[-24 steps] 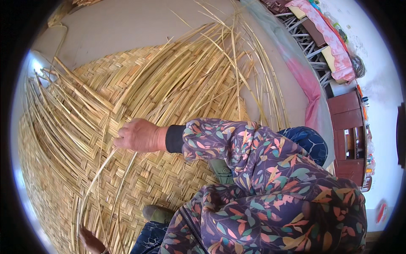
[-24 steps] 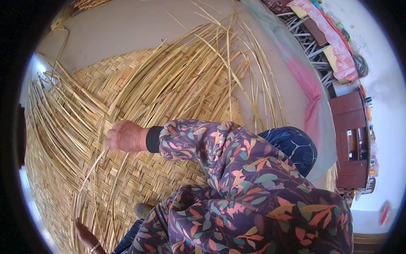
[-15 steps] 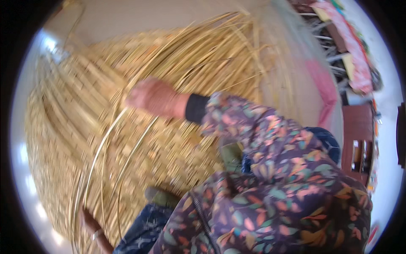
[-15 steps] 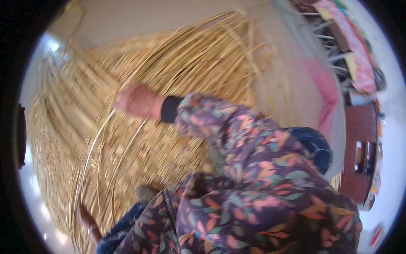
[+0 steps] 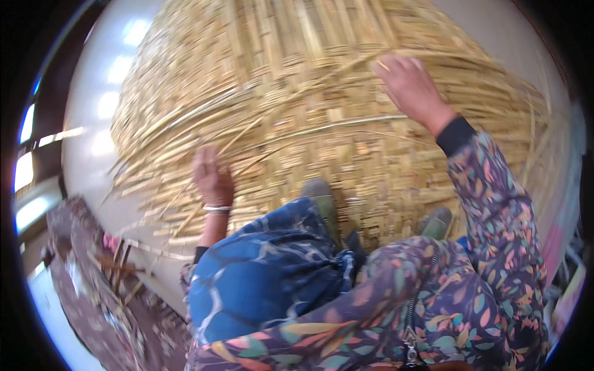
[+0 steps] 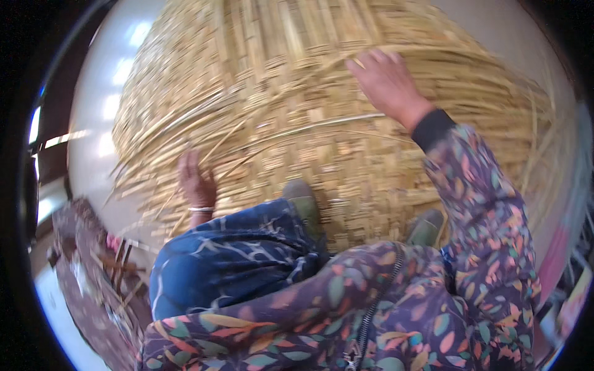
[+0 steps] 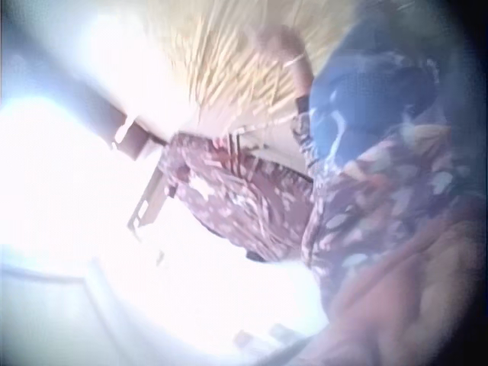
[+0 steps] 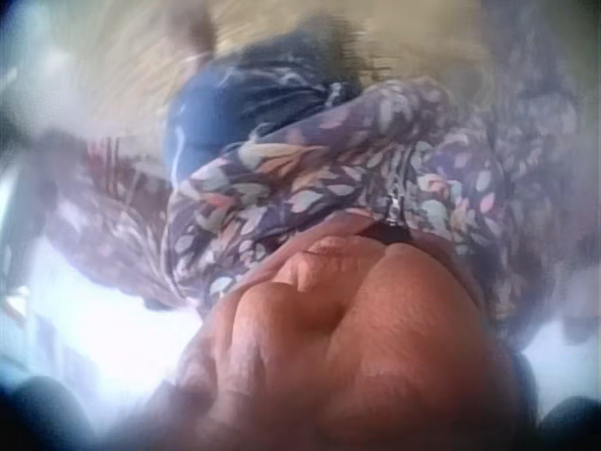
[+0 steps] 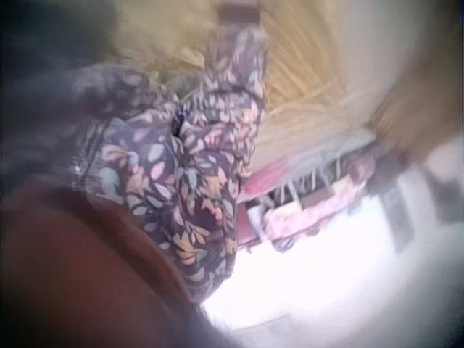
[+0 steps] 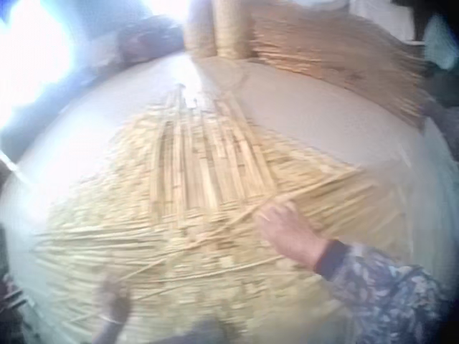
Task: The person weaves a large basket by hand, interlacing thin bamboo strips through a pre-formed frame. They repeatedly pull, align, and press the strips to maintain a tight weave pattern.
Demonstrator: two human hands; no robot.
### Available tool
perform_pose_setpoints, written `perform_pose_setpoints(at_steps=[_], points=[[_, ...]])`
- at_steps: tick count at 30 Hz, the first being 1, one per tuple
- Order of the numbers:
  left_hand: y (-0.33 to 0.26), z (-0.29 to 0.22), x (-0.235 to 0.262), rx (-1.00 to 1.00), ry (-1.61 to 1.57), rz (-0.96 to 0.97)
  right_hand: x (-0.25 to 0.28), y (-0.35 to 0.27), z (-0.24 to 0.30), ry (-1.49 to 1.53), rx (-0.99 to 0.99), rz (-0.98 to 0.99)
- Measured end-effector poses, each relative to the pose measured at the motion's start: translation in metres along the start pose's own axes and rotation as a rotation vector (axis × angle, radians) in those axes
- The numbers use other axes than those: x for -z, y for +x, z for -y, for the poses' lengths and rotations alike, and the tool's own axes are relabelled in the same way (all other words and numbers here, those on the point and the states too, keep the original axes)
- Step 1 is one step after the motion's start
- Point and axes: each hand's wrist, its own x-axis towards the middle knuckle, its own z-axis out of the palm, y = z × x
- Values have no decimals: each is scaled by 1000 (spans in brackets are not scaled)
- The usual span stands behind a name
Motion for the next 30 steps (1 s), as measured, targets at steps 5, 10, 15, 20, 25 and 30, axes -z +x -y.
perform_pose_setpoints(at_steps=[5,10,15,20,25,30], points=[[-47,-41,-12,156,33,445,-11,-15,73,254,219,184],[-31,-31,-7,262,48,610,-17,-4,100,360,136,444],[-40,-20,-3,216,38,532,-28,-4,97,418,121,643],[-48,-17,0,348,-155,593,-25,-18,100,542,70,604],[-9,-11,35,182,4,267,8,13,97,722,-35,561],[73,-31,85,55,49,-331,68,71,76,608,-106,302]])
